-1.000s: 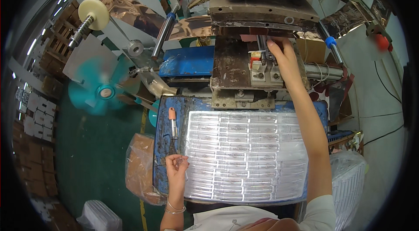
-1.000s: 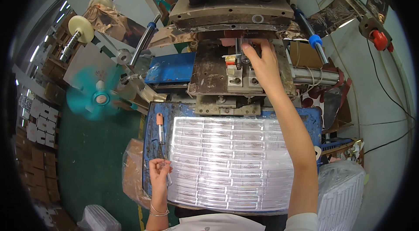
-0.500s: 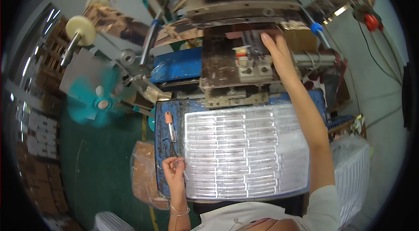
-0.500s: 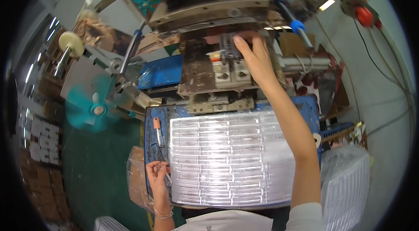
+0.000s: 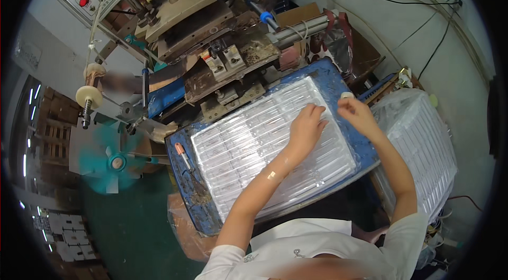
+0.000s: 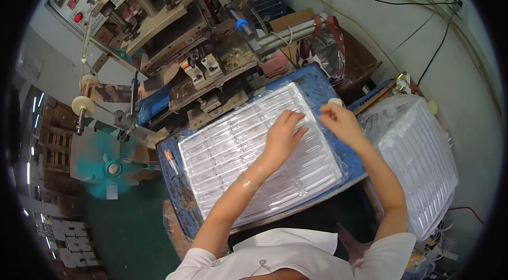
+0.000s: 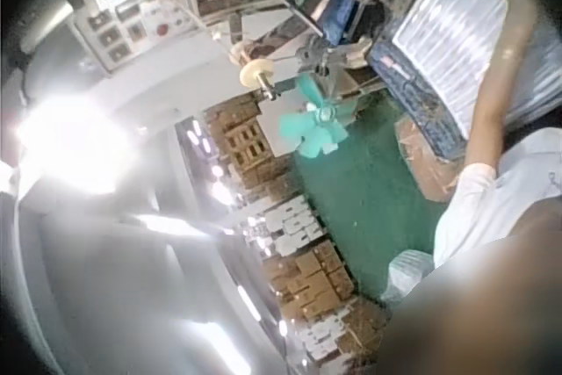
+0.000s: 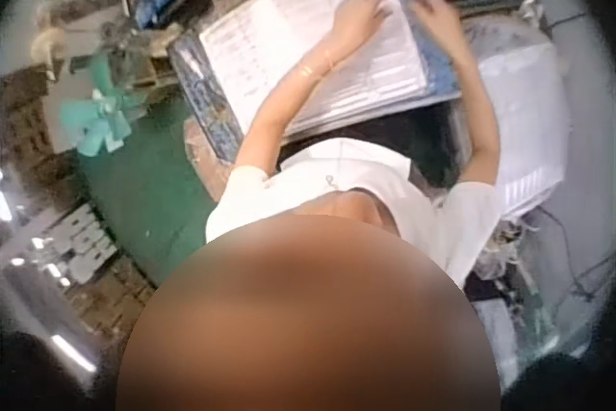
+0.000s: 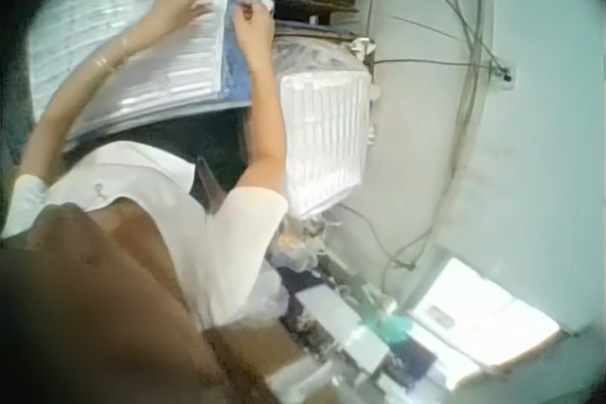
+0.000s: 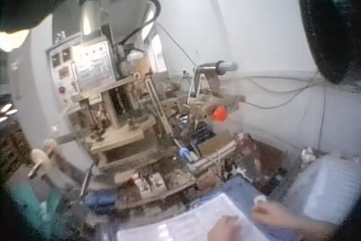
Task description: The worker is assembling components of perfume sprayers using a specialized press machine, including inserting tubes and caps.
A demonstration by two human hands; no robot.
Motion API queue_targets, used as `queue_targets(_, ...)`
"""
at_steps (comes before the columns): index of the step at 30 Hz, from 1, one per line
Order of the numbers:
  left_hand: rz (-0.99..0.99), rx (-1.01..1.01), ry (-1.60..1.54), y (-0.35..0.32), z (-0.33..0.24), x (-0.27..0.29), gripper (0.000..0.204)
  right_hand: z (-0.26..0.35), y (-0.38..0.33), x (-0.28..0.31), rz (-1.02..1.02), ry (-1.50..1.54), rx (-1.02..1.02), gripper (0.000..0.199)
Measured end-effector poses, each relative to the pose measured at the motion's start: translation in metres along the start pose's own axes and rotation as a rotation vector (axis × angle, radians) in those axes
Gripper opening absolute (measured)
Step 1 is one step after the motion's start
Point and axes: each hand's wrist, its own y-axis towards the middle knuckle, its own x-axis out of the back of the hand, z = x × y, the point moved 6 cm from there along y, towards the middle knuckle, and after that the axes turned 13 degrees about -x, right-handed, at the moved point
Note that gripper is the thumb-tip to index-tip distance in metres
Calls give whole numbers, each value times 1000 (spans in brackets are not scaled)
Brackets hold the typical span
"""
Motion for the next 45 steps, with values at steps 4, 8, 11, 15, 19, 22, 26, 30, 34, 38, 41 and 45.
queue_targets(4,172,-85,340,5,13,-37,41,15,-32,1,-18,-358,99,20)
queue_targets(8,-24,-107,347,-7,-2,-1,46,27,-32,-24,-32,-577,503,21)
queue_targets(11,-162,44,279,-30,13,47,49,36,-18,-50,113,-710,663,22)
queue_targets(15,-314,237,294,-77,34,107,43,64,-20,-43,301,-722,707,24)
queue_targets(19,-408,376,323,-104,41,145,41,56,43,3,268,67,156,17)
queue_targets(22,-435,352,396,-109,43,155,42,31,72,-10,265,492,-97,16)
queue_targets(26,-483,437,334,-95,57,165,40,60,66,-42,432,704,-193,17)
queue_targets(30,-550,235,469,-40,62,185,40,116,63,-50,382,673,-45,32)
queue_targets(34,-499,89,805,28,62,194,39,151,74,-44,280,533,77,42)
queue_targets(38,-395,22,1006,60,86,190,33,168,100,-54,247,389,121,33)
queue_targets(41,-372,-11,1033,71,89,193,28,184,115,-63,236,375,164,30)
queue_targets(45,-501,-128,1028,50,46,207,30,214,129,-92,197,322,254,31)
